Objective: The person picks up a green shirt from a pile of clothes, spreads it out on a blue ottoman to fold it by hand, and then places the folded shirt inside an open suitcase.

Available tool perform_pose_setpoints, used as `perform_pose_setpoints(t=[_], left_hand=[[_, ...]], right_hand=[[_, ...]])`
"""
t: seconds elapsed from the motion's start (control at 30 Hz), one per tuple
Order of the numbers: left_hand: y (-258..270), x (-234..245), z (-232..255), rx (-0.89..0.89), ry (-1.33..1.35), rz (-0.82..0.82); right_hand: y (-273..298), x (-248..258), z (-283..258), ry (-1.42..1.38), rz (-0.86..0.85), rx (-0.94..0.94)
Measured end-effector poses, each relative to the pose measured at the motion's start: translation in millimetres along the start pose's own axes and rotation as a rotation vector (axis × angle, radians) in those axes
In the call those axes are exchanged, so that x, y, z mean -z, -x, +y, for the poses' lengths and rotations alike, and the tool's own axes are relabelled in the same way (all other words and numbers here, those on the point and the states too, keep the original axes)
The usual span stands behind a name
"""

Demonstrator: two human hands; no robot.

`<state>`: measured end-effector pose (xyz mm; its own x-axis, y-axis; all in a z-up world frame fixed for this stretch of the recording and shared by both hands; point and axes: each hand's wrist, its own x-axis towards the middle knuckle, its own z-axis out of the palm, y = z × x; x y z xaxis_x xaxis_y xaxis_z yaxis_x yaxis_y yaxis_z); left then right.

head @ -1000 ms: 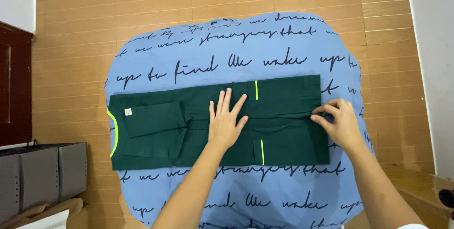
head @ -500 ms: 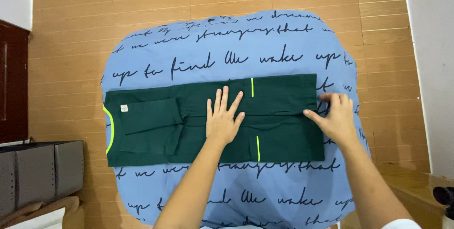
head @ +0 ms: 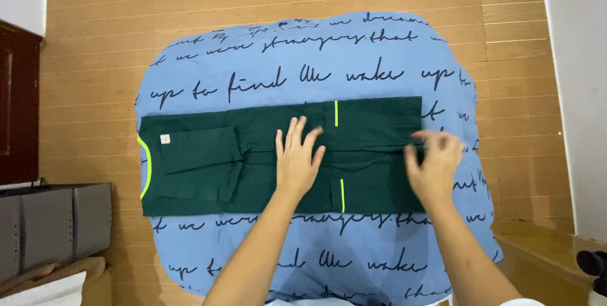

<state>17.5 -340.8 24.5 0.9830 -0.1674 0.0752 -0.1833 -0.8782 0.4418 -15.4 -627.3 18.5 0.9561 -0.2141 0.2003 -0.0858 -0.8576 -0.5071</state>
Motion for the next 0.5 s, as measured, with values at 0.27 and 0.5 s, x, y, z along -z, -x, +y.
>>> perform_pose_setpoints(t=[0.27, 0.5], left_hand=[[17, 0, 17, -0.065, 0.108, -0.064], [14, -11, 25, -0.034, 0.054, -0.014]], right_hand=[[16, -11, -74, 0.077, -0.208, 0.217], [21, -34, -72, 0.123, -0.151, 0.029]])
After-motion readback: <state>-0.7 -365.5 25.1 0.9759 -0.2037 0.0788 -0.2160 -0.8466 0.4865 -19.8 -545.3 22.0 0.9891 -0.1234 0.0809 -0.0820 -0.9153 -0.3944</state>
